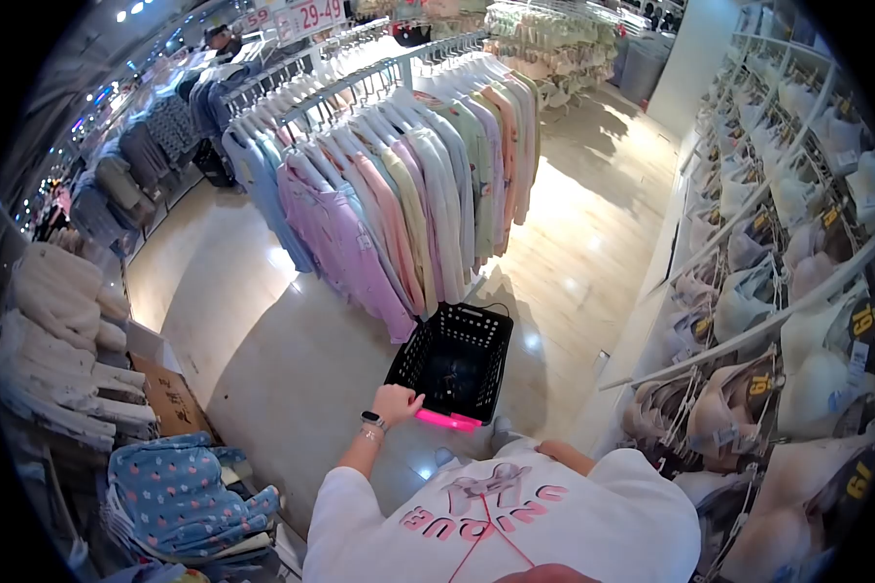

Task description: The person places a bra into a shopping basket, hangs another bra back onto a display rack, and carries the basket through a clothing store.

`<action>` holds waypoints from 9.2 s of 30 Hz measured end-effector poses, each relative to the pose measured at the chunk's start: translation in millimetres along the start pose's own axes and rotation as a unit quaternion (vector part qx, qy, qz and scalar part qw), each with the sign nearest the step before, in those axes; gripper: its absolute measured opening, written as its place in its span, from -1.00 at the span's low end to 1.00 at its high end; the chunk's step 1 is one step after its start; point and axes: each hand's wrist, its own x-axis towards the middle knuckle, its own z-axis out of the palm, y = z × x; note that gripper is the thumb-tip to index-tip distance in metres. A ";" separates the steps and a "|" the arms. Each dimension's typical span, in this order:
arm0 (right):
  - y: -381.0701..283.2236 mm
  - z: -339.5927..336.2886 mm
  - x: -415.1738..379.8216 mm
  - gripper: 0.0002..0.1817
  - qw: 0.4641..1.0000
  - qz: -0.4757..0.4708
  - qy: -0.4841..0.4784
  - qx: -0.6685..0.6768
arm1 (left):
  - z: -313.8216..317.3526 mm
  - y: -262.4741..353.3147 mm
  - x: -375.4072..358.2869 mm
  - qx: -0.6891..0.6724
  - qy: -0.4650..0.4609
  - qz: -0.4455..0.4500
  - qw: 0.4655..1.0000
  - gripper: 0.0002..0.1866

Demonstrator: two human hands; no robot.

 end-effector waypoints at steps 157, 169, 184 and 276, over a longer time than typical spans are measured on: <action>434.1 -2029.5 738.8 -0.64 0.689 -0.194 0.684 0.139 | 361.9 527.7 2298.3 -0.060 -0.155 0.129 0.978 -0.48; 498.7 -2171.6 829.6 -0.76 0.689 -0.184 0.698 0.068 | 399.3 555.4 2462.4 -0.047 -0.163 0.146 0.975 -0.42; 530.9 -2387.9 832.5 -0.37 0.739 -0.311 0.564 0.197 | 432.9 607.3 2678.1 0.066 -0.238 0.197 0.949 -0.40; 738.9 -2801.9 1071.7 -0.39 0.827 -0.114 0.465 0.295 | 524.8 764.1 3131.9 0.071 -0.166 0.138 0.974 -0.49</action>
